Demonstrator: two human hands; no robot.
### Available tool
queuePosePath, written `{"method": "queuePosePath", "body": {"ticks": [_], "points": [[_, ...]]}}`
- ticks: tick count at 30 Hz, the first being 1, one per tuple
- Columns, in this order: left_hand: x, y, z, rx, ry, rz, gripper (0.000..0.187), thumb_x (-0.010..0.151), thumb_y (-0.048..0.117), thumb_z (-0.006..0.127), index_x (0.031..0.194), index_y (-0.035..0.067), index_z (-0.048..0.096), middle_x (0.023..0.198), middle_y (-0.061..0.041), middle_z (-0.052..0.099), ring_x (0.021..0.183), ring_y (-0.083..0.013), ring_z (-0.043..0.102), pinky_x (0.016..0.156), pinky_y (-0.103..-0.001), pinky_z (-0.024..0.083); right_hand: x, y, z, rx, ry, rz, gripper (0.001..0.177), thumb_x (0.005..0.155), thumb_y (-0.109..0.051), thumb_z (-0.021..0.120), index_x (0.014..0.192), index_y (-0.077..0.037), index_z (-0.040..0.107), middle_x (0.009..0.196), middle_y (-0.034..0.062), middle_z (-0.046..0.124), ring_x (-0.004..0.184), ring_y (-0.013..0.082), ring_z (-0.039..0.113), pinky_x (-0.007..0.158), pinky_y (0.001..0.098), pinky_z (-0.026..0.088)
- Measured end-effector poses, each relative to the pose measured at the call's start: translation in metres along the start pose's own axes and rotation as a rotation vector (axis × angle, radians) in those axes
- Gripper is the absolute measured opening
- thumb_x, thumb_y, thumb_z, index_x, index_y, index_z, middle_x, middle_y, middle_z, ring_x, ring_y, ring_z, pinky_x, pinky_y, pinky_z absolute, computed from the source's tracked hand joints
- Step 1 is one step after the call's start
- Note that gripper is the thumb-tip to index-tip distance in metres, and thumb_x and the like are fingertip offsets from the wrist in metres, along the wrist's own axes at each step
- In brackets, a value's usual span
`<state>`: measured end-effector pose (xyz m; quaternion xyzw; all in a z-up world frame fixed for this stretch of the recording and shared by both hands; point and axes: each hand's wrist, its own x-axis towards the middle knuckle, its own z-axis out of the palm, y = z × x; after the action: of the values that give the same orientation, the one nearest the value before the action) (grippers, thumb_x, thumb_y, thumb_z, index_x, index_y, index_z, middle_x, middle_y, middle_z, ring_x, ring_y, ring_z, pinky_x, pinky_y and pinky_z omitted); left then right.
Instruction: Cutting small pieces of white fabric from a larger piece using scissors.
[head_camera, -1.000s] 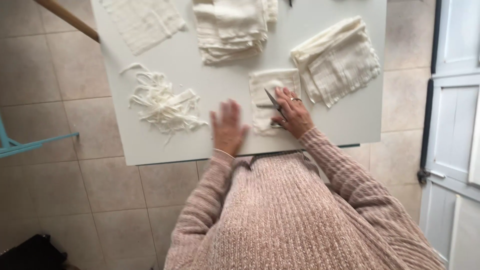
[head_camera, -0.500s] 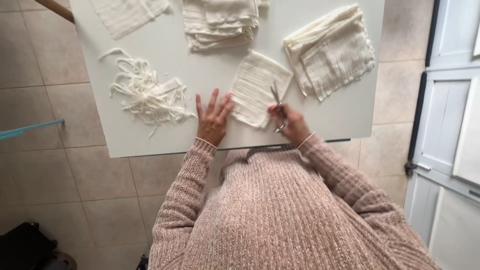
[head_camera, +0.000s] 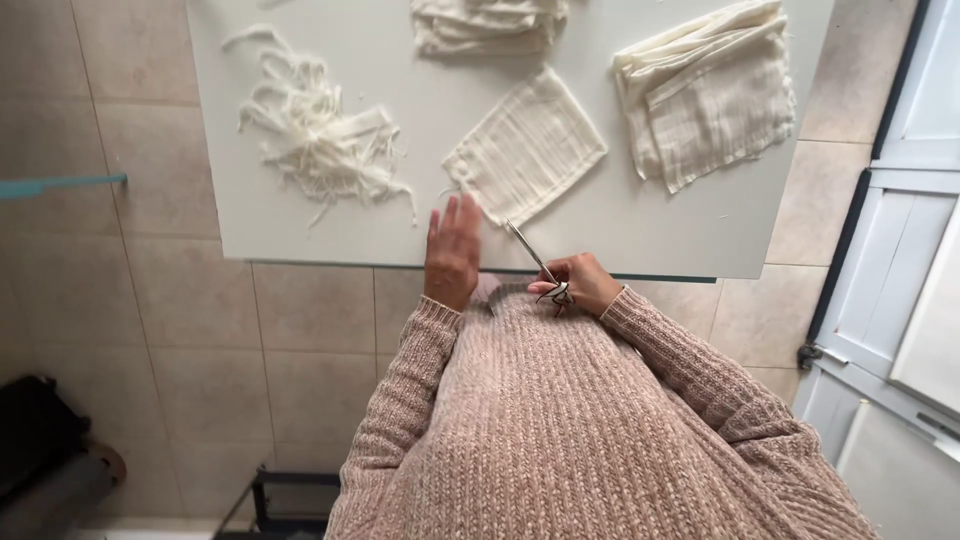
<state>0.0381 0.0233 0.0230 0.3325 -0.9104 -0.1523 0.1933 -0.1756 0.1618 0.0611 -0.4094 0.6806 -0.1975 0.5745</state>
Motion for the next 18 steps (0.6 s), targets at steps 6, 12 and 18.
{"method": "queuePosePath", "body": {"ticks": [6,12,18], "points": [[-0.011,0.013,-0.011,-0.710,0.204,-0.590,0.031,0.102,0.015,0.064,0.130,0.003,0.064,0.107,-0.013,0.070,0.093,-0.0267,0.073,0.081,-0.036,0.061,-0.013,-0.022,0.005,-0.012,-0.122,0.106,0.028,0.081,-0.048,0.083,0.083,-0.020,0.081,0.062,0.0032,0.073,0.060,0.0164,0.063,0.060,0.0278,0.048],[-0.006,0.016,-0.018,-1.180,0.030,-0.814,0.022,0.104,0.011,0.058,0.118,-0.004,0.064,0.087,-0.021,0.075,0.064,-0.0228,0.076,0.055,-0.027,0.066,0.002,-0.020,0.011,0.173,-0.162,0.143,0.025,0.087,-0.043,0.081,0.083,-0.018,0.079,0.066,0.0011,0.076,0.056,0.0095,0.068,0.053,0.0208,0.051],[0.009,0.023,-0.022,-1.276,-0.021,-0.945,0.024,0.106,0.013,0.054,0.114,-0.008,0.062,0.083,-0.025,0.073,0.061,-0.0259,0.075,0.057,-0.029,0.067,0.011,-0.027,0.016,0.260,-0.140,0.052,0.021,0.091,-0.032,0.078,0.087,-0.012,0.079,0.065,0.0039,0.074,0.054,0.0101,0.065,0.054,0.0193,0.049]]}}
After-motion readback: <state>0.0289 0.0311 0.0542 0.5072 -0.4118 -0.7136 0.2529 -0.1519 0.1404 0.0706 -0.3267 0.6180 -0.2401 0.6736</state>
